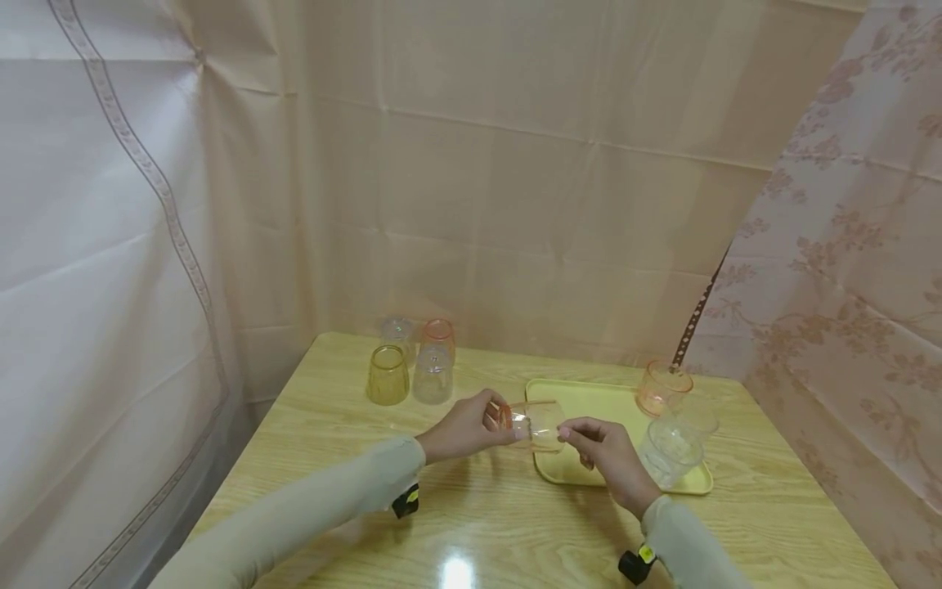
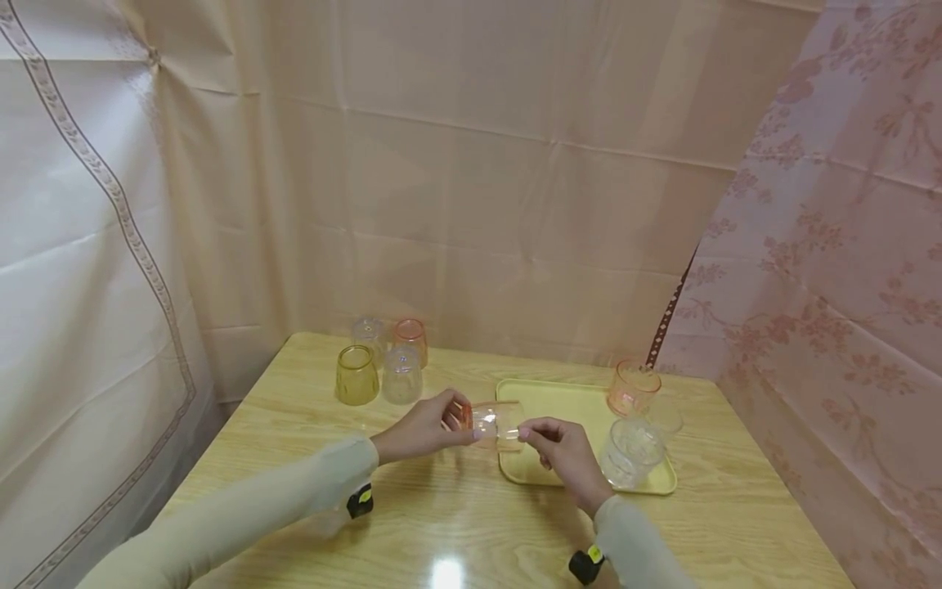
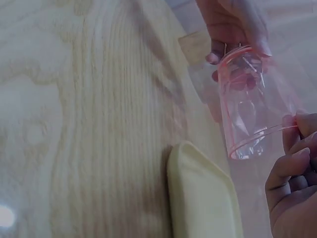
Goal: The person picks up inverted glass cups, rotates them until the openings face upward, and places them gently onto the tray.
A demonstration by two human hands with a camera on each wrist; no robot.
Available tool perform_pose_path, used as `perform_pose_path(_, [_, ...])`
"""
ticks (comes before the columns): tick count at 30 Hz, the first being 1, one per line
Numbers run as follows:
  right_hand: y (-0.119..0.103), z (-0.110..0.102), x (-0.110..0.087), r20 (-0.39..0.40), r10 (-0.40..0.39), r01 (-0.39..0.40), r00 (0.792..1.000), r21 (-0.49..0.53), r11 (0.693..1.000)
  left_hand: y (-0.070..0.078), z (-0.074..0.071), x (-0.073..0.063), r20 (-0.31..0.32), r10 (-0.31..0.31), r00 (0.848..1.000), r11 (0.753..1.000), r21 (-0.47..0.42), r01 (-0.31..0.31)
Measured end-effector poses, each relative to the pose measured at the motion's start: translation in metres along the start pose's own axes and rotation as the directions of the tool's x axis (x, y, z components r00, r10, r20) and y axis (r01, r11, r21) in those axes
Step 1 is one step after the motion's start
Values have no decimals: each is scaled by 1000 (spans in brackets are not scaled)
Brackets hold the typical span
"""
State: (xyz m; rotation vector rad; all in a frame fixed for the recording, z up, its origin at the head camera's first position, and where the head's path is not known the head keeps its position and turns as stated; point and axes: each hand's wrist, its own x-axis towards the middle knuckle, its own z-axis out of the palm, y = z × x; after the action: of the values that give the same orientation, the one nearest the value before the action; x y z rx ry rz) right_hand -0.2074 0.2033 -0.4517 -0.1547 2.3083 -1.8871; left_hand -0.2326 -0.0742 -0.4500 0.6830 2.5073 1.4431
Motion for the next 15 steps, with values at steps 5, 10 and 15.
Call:
perform_pose_path(5, [-7,-3,-1,-23,-16,13,1000,-103,995,-3,1,0,4,-15,1000,998,62,15])
perform_pose_path(10, [-13,-8,-2,-38,-41,34,998,-181,983,-10,4,1,25,-2,1000,994,108,0])
perform_pose_path(15, [-15,-12,0,-38,-105,93,994,-245,965,-17,11,2,57,6,998,994,113,-12])
